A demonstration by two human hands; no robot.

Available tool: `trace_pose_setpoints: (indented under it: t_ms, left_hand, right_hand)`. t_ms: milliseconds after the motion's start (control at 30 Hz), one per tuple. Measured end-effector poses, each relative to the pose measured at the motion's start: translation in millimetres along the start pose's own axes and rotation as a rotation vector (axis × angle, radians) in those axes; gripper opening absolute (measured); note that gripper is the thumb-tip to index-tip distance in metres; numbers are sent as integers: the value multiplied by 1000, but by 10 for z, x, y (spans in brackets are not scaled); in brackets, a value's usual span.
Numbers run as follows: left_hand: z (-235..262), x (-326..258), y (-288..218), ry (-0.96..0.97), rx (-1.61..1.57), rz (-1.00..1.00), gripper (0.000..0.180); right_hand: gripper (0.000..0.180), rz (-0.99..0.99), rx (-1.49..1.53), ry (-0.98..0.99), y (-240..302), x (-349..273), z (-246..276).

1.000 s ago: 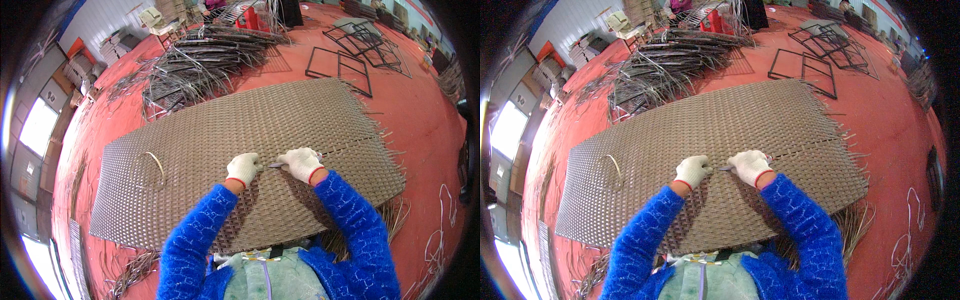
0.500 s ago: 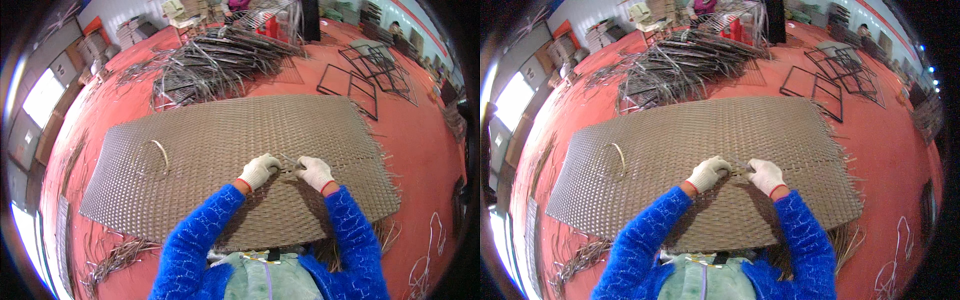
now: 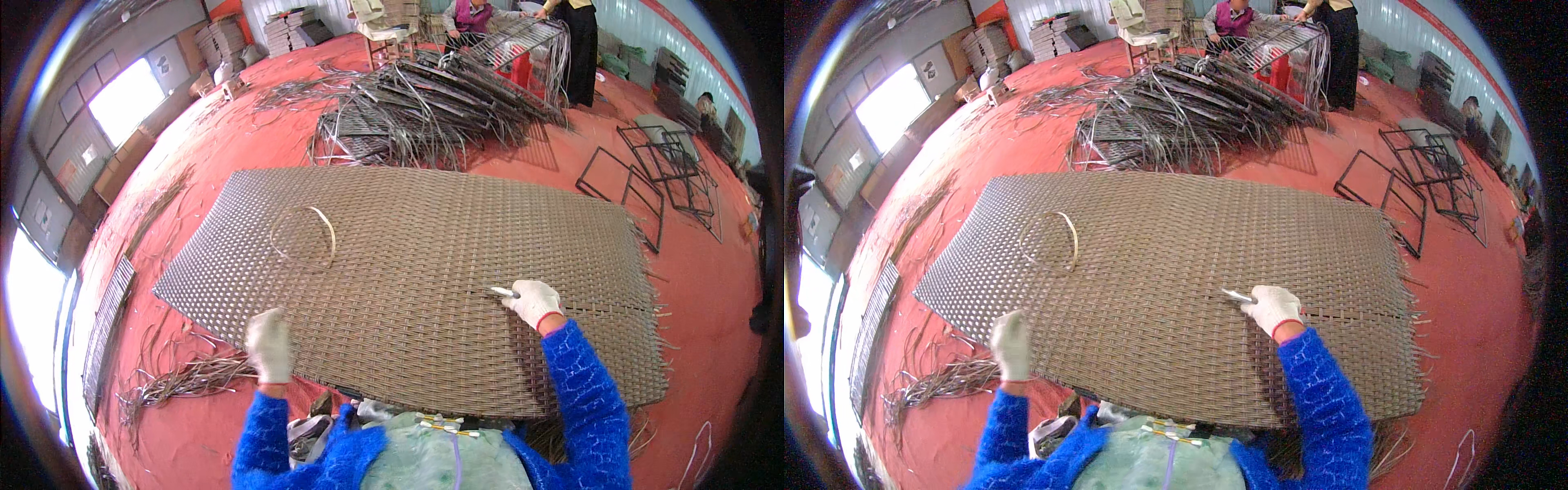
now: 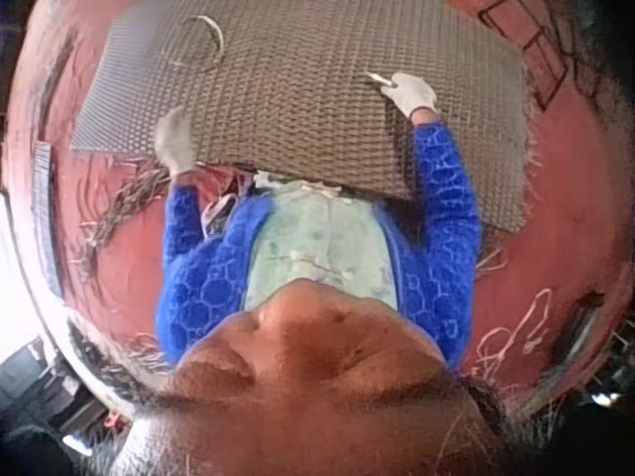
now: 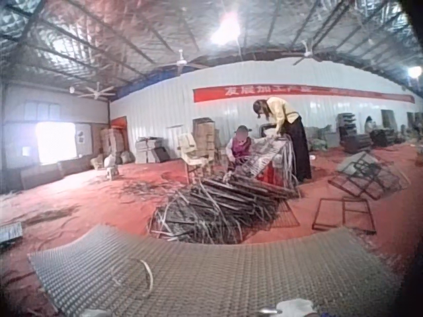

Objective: The person weaves a long flexible strip into a large flat mat laid on the floor, threading it through existing strands and tightening the weave. The person uses a small metal tool to push and adjust the strip along the edge of the mat.

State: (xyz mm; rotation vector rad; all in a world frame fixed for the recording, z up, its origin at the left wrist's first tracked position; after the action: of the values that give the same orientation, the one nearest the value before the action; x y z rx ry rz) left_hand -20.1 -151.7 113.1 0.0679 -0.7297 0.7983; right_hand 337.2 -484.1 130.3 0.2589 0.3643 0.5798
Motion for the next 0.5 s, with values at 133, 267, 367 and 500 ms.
trace_pose_setpoints:
  t_ms: [133,267,367,500]
  left_hand:
    - [157,-348,1087,-97,48,643,33]
    - [-110,-642,1311,311,-799,687,48]
    - [-378,-650,1184,367,-1199,793,63]
    - [-553,-559,1120,235,-1490,1032,64]
  right_hand:
    - [30,297,142,-193,-5,35,-99]
    - [26,501,555,-291,-100,107,-230]
    - [25,318,674,-57,-95,209,-232]
    - [27,136,852,116,103,238,-125]
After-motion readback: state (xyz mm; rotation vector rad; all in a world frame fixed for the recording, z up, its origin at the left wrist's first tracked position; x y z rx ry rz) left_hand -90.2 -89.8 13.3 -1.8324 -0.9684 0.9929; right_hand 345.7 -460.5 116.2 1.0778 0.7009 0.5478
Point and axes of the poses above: each hand's wrist, its own x-axis towards the middle knuckle, its own z-axis out of the back of the hand, y = z × x, the point moved 1 cm from there along x, towards the middle knuckle, and after that the axes turned 11 degrees about x, right-handed, at the moved point
